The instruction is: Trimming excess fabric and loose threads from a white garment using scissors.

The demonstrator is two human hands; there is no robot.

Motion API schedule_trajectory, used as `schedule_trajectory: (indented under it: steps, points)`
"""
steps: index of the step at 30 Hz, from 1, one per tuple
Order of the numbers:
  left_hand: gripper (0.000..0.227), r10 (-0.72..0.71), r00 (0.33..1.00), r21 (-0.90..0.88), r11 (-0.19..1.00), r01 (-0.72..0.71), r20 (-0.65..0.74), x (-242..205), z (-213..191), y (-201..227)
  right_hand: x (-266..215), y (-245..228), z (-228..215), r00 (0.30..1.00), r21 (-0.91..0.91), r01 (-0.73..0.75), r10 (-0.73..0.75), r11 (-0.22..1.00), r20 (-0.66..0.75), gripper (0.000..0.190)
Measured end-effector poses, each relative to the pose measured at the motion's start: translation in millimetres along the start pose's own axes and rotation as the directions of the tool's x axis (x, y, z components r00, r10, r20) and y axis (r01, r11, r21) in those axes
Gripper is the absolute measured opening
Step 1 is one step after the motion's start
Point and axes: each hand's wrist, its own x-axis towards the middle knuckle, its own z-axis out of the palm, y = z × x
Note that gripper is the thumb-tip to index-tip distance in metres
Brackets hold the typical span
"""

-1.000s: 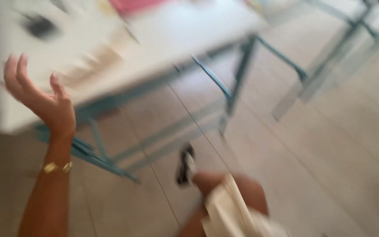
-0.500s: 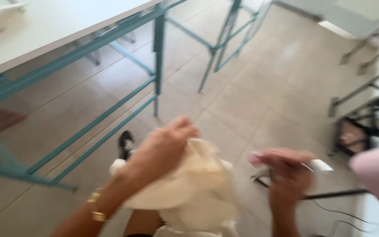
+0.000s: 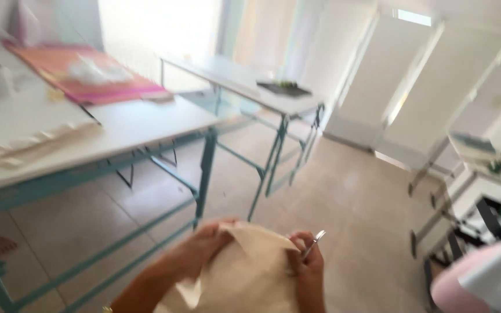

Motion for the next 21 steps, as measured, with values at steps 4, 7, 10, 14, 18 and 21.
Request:
schedule_trajectory:
  steps: [4,7,10,14,18,21]
  points:
    - [0.060,-0.392,0.843,-0.417,0.741,0.527,0.368,-8.9,-11.9,-19.8,28.5,4.4,-21.4,0.610,0.379,-0.659,0.166,0.650,0.775,0.041]
    - [0.047,-0.124,0.900,-0.469,0.819,0.330,0.417,-12.4,-20.1,-54.6,56.2,66.0,-75.7,0.693,0.054,-0.521,0.386,0.852,0.609,0.062]
    - [0.049,-0.416,0.901,-0.652,0.650,0.391,0.127,-7.0,-16.7,-85.3,54.6,59.4,-54.8,0.619,0.194,-0.644,0.355,0.740,0.701,0.025]
    - [0.053,-0.171,0.973,-0.766,0.602,0.225,0.152,-14.7,3.9,-121.3,0.1,-32.9,3.0,0.328,0.022,-0.944,0.944,0.329,-0.027,0.038]
    - [0.047,0.017,0.999,-0.765,0.642,-0.043,-0.043,-88.3,27.7,-72.7,-21.2,-11.8,-61.6,0.805,0.298,-0.582,0.485,0.756,0.342,0.099]
    - [0.044,0.196,0.963,-0.706,0.656,-0.268,-0.183,-93.0,46.0,-0.8,41.2,80.4,-138.2,0.795,0.315,-0.487,0.264,0.815,0.546,0.084]
